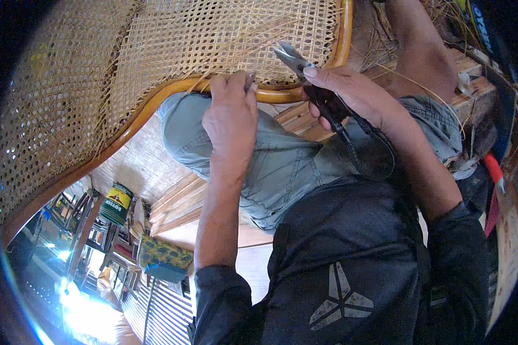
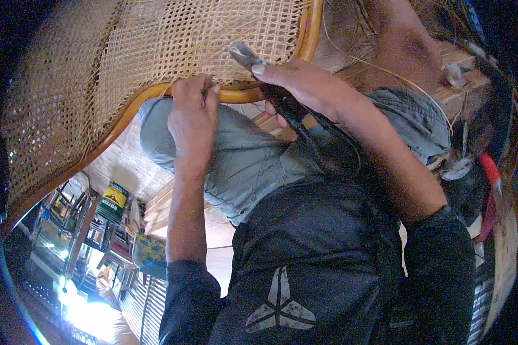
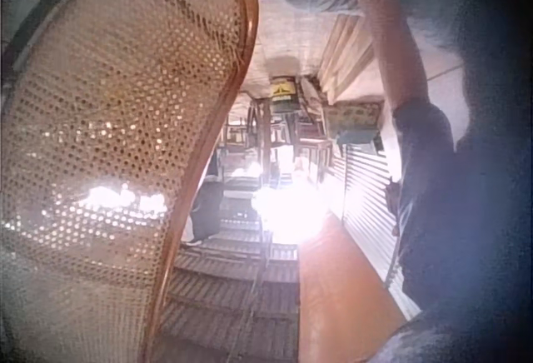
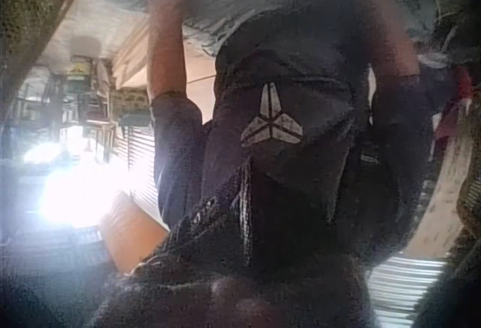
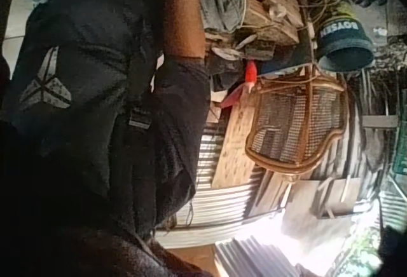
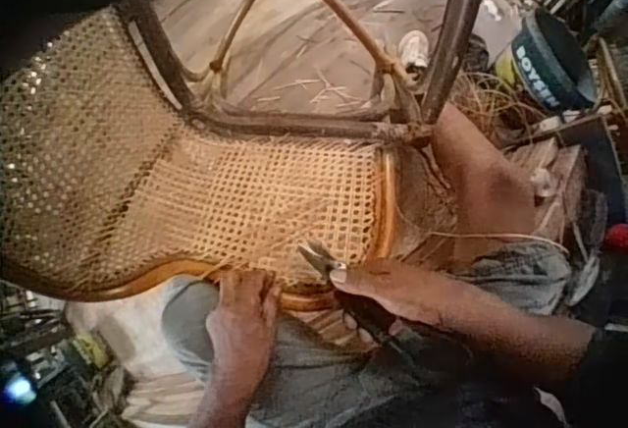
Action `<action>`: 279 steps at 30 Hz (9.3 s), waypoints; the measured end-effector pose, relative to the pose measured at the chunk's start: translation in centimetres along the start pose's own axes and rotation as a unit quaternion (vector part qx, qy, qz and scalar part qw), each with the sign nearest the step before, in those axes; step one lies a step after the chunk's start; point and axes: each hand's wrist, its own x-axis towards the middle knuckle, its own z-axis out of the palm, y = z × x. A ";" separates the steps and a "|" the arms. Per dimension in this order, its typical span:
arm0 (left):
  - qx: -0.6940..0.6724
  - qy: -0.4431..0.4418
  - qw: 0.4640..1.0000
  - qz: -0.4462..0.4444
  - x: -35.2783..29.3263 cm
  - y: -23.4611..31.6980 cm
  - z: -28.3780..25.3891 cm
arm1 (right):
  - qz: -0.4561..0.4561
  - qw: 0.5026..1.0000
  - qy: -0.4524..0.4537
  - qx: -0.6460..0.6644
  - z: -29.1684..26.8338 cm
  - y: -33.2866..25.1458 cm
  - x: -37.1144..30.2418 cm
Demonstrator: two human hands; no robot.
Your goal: Repairing the rattan weaving of a wooden chair using specialized hand tools.
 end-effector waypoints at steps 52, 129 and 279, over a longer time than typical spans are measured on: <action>-0.006 -0.114 0.993 -0.010 0.0 -0.4 -0.8 | 0.002 0.993 -0.022 0.120 -2.0 0.8 1.4; 0.027 -0.044 0.997 -0.061 -2.8 0.4 1.4 | 0.016 0.999 -0.024 -0.020 3.7 3.0 3.6; -0.177 -0.110 0.940 -0.269 1.3 -0.9 -1.9 | -0.241 0.945 0.214 0.055 -3.8 1.7 1.6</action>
